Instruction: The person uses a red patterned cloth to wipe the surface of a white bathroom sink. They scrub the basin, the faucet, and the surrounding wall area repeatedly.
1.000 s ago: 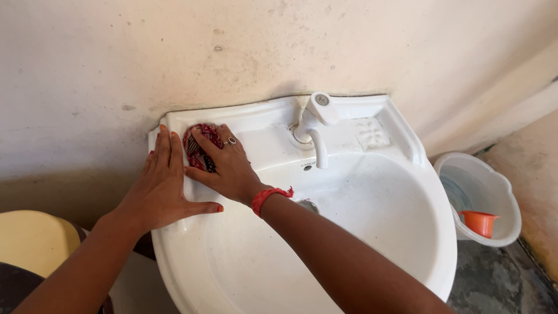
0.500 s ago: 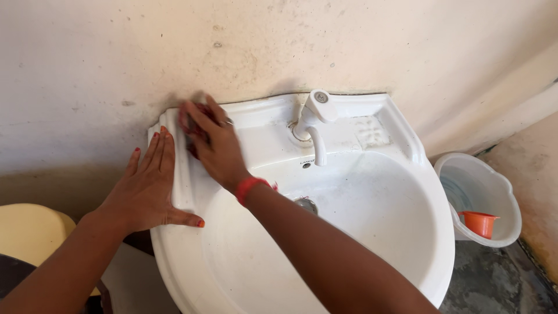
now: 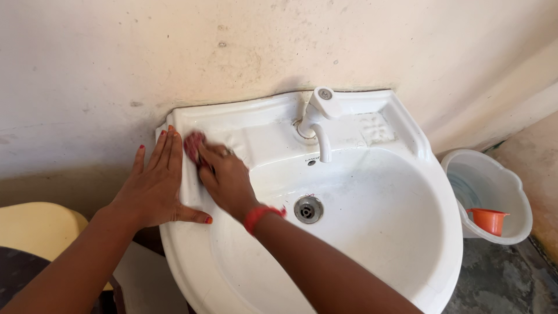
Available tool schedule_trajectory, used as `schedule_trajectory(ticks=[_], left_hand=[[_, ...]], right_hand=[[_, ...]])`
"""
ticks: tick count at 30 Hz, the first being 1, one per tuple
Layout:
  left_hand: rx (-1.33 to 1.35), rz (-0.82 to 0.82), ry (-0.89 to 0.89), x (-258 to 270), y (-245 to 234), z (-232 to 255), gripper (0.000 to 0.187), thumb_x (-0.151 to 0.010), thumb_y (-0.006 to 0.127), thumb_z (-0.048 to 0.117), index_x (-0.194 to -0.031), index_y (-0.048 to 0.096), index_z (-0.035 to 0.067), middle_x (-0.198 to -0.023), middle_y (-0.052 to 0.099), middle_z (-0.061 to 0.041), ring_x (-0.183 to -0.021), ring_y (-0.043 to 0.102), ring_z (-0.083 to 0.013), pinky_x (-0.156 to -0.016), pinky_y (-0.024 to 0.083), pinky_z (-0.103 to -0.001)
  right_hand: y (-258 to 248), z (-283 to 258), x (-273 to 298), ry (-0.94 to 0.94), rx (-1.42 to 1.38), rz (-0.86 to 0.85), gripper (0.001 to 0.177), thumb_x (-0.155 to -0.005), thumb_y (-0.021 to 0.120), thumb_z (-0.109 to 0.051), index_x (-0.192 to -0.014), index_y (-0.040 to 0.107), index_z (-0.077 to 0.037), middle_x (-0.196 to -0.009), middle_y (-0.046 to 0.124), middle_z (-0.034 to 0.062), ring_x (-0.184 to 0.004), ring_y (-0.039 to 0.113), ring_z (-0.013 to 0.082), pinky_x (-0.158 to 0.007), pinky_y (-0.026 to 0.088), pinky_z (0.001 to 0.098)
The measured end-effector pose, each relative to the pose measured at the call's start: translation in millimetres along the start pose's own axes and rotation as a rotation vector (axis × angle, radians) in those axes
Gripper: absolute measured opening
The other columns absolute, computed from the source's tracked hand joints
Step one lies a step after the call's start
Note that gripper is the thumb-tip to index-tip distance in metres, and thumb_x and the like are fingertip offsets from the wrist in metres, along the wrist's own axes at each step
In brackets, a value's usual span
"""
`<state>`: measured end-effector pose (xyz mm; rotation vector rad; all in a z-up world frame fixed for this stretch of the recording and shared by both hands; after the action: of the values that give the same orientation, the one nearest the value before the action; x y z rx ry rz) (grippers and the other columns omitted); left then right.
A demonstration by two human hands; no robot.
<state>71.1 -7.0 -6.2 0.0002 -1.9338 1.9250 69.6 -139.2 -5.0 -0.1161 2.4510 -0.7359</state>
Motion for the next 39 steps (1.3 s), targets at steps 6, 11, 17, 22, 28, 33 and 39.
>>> schedule_trajectory(ticks=[6,11,17,22,28,33,39], left_hand=[[-0.046,0.044,-0.006,2.2,-3.6,2.9,0.178,-0.043,0.080,0.095,-0.154,-0.016,-0.006,-0.165,-0.014,-0.022,-0.154,-0.015,-0.0282,-0.122,0.002,-0.053],[-0.126,0.128,-0.037,12.7,-4.7,-1.2,0.167,-0.049,0.068,0.100,-0.155,-0.007,-0.006,-0.166,-0.007,-0.022,-0.154,-0.011,-0.0297,-0.122,0.003,-0.054],[-0.375,0.122,-0.109,34.0,0.4,-26.4,0.151,-0.062,0.045,0.105,-0.157,0.005,-0.006,-0.166,0.000,-0.025,-0.154,-0.008,-0.0348,-0.120,0.006,-0.057],[-0.363,0.272,-0.075,35.6,3.1,-28.7,0.147,-0.063,0.040,0.104,-0.155,0.010,-0.007,-0.165,0.004,-0.025,-0.154,-0.005,-0.0323,-0.119,0.007,-0.057],[-0.341,0.245,-0.051,29.8,0.7,-31.7,0.157,-0.053,0.046,0.107,-0.158,0.011,-0.005,-0.168,0.003,-0.025,-0.156,-0.007,-0.0336,-0.117,0.006,-0.058],[-0.408,0.219,-0.052,23.6,-6.3,-43.4,0.154,-0.054,0.046,0.107,-0.156,0.012,-0.003,-0.165,0.003,-0.024,-0.154,-0.007,-0.0319,-0.118,0.005,-0.059],[-0.354,0.281,-0.048,25.9,5.5,-51.3,0.146,-0.059,0.044,0.103,-0.156,0.015,-0.003,-0.165,0.007,-0.022,-0.155,-0.004,-0.0309,-0.120,0.006,-0.060]], right_hand=[[-30.8,-9.4,13.4,0.292,-0.136,-0.362,0.033,-0.096,0.053,-0.007,-0.123,0.068,0.004,-0.106,0.071,0.0274,-0.096,0.071,0.0412,-0.089,0.059,0.0450],[-36.0,-43.7,-36.1,-0.058,-0.086,0.023,0.048,-0.093,0.056,-0.008,-0.139,0.063,-0.012,-0.124,0.065,0.0170,-0.112,0.064,0.0320,-0.094,0.057,0.0419],[25.5,-53.1,-19.5,-0.129,0.429,-0.167,0.043,-0.090,0.064,-0.024,-0.133,0.062,-0.019,-0.151,0.048,0.0120,-0.136,0.038,0.0427,-0.100,0.040,0.0652],[44.7,-36.7,-49.3,-0.138,0.616,-0.297,0.033,-0.095,0.059,-0.020,-0.127,0.065,-0.019,-0.154,0.048,0.0033,-0.150,0.032,0.0345,-0.111,0.038,0.0633],[32.5,-59.3,-1.7,-0.277,0.559,-0.245,0.039,-0.095,0.059,-0.018,-0.132,0.063,-0.007,-0.150,0.049,0.0074,-0.143,0.039,0.0339,-0.107,0.040,0.0622],[53.1,-48.4,-31.1,-0.195,0.693,-0.363,0.032,-0.087,0.057,-0.007,-0.114,0.072,-0.011,-0.144,0.055,0.0020,-0.140,0.046,0.0269,-0.109,0.043,0.0550],[55.4,-41.9,-59.4,-0.173,0.721,-0.355,0.028,-0.086,0.058,-0.007,-0.110,0.073,-0.010,-0.142,0.058,0.0031,-0.138,0.046,0.0270,-0.106,0.042,0.0546]])
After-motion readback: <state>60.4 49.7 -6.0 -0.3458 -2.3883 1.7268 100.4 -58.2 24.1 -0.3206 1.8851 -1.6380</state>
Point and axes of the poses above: each hand's wrist, its own x-axis away from the middle knuckle, its own y-axis out of the palm, z = x × y, the point moved 7 cm from there along -x, towards the middle knuckle
